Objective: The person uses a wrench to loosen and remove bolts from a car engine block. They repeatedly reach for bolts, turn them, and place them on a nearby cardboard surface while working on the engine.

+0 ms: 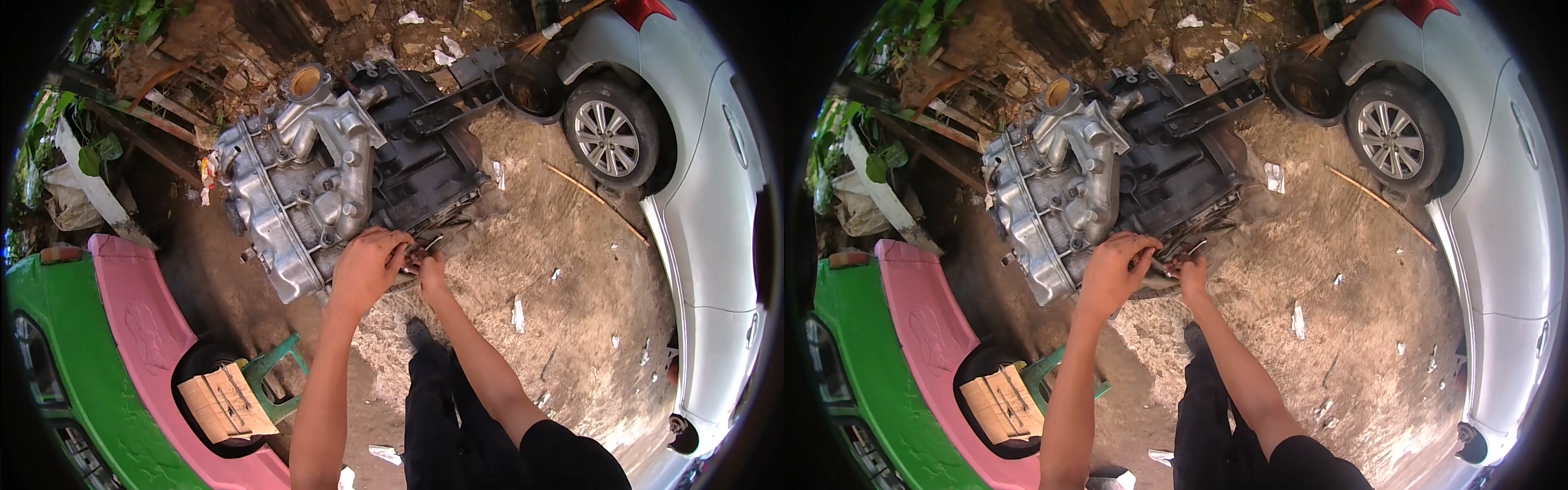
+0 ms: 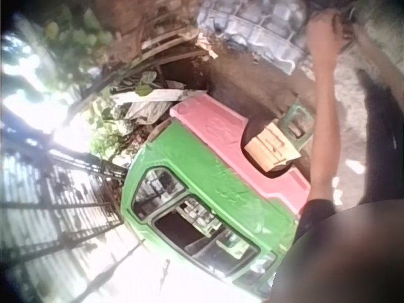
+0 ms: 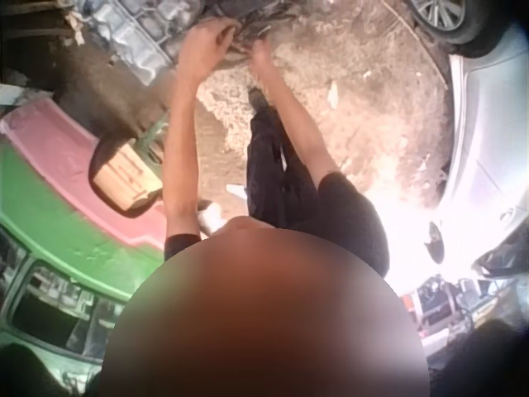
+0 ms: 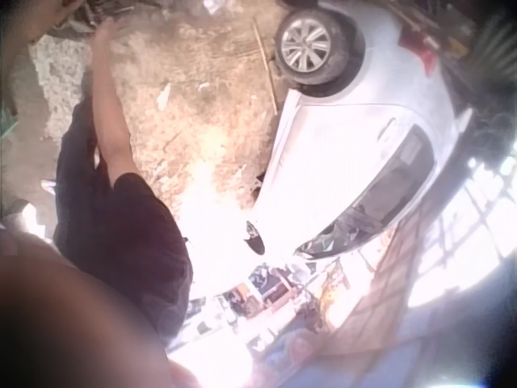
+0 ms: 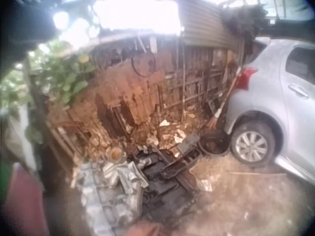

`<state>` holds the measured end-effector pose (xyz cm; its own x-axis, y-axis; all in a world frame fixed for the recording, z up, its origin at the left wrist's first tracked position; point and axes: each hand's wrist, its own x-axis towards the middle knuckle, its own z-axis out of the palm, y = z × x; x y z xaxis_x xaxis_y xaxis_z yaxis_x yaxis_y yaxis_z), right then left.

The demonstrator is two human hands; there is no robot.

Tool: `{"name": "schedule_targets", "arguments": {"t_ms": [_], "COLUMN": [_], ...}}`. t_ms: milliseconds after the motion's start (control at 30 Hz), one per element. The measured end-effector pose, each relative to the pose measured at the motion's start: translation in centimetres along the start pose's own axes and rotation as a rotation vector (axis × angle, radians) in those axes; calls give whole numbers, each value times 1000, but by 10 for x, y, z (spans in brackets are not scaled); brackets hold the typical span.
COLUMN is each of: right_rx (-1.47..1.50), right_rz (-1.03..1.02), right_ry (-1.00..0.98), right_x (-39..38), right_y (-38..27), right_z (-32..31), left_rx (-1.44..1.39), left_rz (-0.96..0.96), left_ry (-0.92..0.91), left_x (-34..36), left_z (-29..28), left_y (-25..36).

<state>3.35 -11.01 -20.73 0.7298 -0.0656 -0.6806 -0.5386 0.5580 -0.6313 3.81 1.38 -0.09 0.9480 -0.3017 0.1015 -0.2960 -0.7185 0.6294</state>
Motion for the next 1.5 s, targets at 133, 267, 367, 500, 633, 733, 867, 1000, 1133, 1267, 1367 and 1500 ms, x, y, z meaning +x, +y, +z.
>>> {"name": "schedule_targets", "arguments": {"t_ms": [133, 267, 367, 500, 633, 733, 867, 1000, 1133, 1267, 1367, 1500], "right_rx": [39, 75, 56, -77, -167, -222, -224, -188, 5, -68, 4, -230], "right_rz": [-61, 50, 151, 203, 364, 481, 610, 638, 466, 49, -112, -307], "right_ry": [-23, -91, -148, -209, -305, -382, -418, -423, -307, -12, 126, 112], "right_x": [-18, -21, -12, -1, 16, 34, 57, 61, 35, -5, -20, -22], "right_y": [-16, -41, -64, -89, -120, -137, -150, -147, -123, -72, -31, 3], "right_z": [-18, -32, -37, -41, -48, -48, -45, -43, -30, 9, 37, 38], "left_rx": [-9, -17, -17, -29, -35, -28, -19, -19, -15, -13, -29, -27], "left_rz": [-20, -23, -12, -12, 2, -8, -26, 12, 39, 31, 14, 60], "left_ry": [-20, -15, -10, 0, 18, 1, -16, 9, 44, 38, 18, 34], "left_x": [0, 0, 0, 0, 0, 0, -1, -1, 0, 0, 1, 2], "left_z": [-1, -1, -1, -1, 0, 0, -1, 0, 1, 1, 1, 3], "left_y": [1, 2, 2, 3, 3, 2, 1, 0, -1, 0, -1, -5]}}
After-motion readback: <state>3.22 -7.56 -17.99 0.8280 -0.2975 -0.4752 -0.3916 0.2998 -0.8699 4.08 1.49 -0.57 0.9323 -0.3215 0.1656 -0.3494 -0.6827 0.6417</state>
